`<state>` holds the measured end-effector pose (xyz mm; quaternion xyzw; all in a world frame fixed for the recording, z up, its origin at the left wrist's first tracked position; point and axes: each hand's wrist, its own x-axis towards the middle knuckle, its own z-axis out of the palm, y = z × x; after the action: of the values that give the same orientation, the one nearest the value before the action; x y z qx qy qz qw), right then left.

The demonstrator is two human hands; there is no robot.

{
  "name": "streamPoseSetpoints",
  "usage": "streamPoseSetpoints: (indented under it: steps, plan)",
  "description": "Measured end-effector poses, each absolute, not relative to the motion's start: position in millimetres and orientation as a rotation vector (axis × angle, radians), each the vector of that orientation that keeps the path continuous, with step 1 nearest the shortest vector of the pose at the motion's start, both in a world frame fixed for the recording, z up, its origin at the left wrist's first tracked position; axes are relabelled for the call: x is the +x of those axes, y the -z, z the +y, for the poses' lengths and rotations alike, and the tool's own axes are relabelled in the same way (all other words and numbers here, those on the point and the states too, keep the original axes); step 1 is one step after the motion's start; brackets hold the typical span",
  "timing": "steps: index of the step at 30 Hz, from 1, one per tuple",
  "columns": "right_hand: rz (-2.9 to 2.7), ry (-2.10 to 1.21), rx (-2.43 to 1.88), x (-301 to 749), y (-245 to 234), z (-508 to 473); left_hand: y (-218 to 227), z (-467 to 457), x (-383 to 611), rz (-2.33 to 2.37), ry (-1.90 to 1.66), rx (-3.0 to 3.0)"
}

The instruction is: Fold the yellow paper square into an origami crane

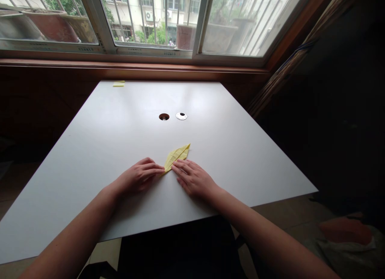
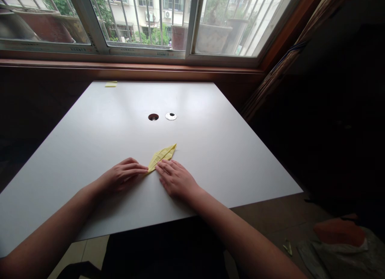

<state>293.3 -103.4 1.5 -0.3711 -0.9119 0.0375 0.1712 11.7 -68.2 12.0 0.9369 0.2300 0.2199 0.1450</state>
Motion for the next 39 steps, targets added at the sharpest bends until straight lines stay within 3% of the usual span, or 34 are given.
streamPoseSetpoints:
  steps: [39]
  plan:
    - [-2.647,-0.110,-0.958,302.7,-2.7,-91.3,-12.4,-68.1,18.8,0.582,-0.596,2.859]
